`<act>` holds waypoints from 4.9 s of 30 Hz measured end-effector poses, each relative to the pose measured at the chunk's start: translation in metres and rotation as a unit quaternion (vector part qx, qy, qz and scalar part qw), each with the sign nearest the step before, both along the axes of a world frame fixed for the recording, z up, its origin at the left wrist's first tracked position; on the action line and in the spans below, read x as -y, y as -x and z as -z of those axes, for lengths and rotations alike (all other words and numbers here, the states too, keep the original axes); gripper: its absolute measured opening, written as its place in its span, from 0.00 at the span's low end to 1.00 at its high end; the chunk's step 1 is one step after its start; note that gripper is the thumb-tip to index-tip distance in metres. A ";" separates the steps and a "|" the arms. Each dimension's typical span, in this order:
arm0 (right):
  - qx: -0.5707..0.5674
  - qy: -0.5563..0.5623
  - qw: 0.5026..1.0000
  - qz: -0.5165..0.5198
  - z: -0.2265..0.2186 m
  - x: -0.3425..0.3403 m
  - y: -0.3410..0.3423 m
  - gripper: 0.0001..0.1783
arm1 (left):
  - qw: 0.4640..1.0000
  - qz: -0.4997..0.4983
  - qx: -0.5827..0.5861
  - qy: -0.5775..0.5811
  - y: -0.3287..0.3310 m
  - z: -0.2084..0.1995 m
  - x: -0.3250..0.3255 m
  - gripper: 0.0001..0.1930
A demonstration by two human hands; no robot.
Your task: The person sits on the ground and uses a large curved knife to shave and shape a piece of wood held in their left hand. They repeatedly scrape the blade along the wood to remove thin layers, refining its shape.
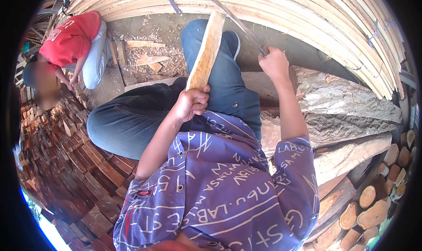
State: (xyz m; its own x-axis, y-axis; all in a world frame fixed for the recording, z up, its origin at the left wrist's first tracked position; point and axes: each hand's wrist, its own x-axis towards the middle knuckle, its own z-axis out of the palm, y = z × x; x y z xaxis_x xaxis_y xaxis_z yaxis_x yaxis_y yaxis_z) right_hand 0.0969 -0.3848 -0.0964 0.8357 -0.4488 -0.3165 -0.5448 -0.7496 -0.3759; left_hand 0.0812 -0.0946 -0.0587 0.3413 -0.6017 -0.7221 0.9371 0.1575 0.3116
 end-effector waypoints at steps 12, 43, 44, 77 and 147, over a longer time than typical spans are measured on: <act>0.070 0.065 0.965 -0.245 -0.035 -0.058 -0.005 0.10 | 0.999 0.014 0.012 -0.049 0.005 -0.001 0.005 0.07; 0.056 0.165 0.934 -0.312 -0.049 -0.053 -0.018 0.11 | 0.995 -0.011 0.086 -0.058 0.014 0.008 0.004 0.07; 0.050 0.146 0.930 -0.333 -0.055 -0.061 -0.012 0.13 | 0.994 -0.004 0.091 -0.053 0.013 0.010 0.004 0.05; 0.046 0.197 0.949 -0.240 -0.016 -0.005 -0.054 0.11 | 0.997 -0.063 -0.044 0.029 0.012 0.000 0.002 0.08; 0.133 0.176 0.965 -0.145 -0.031 0.056 0.020 0.29 | 0.764 0.181 0.454 -0.422 0.018 -0.005 -0.018 0.25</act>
State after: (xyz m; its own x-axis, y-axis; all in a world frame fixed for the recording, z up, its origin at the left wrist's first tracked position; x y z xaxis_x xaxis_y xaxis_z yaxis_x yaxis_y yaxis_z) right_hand 0.0765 -0.4410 -0.0657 0.9729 -0.2249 0.0546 -0.2130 -0.9624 -0.1684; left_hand 0.0635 -0.0762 -0.0537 0.8538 -0.2254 -0.4693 0.2095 -0.6765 0.7061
